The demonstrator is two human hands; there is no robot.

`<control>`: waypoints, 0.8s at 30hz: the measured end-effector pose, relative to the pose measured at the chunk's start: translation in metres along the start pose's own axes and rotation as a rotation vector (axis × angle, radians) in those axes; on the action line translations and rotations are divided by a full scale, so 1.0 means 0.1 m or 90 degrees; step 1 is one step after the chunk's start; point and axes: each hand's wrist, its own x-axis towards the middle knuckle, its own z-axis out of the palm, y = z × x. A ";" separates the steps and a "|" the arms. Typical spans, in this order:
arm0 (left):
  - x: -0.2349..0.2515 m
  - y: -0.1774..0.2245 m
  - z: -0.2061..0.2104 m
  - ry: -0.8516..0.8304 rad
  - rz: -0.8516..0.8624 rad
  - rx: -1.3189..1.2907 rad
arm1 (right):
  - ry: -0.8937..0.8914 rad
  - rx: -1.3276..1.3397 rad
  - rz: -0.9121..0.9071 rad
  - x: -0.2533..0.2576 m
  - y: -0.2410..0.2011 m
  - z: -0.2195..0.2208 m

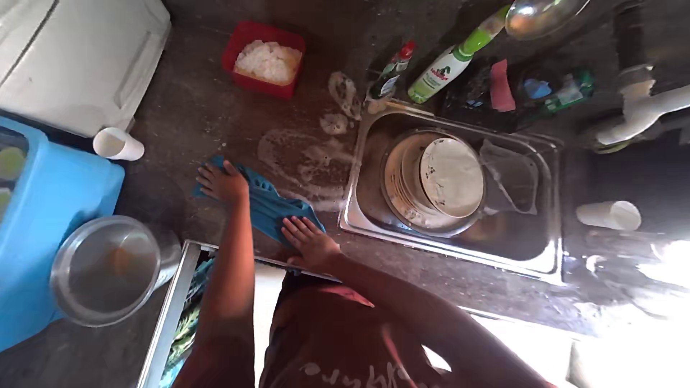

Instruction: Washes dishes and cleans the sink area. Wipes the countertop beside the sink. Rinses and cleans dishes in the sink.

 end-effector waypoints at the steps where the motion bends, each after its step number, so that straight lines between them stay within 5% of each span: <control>1: 0.11 -0.05 -0.02 -0.009 0.019 0.016 | 0.008 0.006 -0.001 0.02 -0.01 0.00; 10: 0.81 0.56 0.23 -0.067 0.234 0.091 | 0.019 0.059 0.055 0.49 -0.29 -0.07; 17: 0.29 1.35 0.68 -0.226 0.467 0.127 | 0.068 0.068 0.130 0.39 -0.37 0.05; 21: 0.09 1.51 0.84 -0.181 0.465 0.091 | 0.100 0.081 0.163 0.29 -0.31 0.09; 24: -0.08 1.63 0.89 -0.093 0.358 0.028 | 0.150 0.089 0.194 0.23 -0.24 0.10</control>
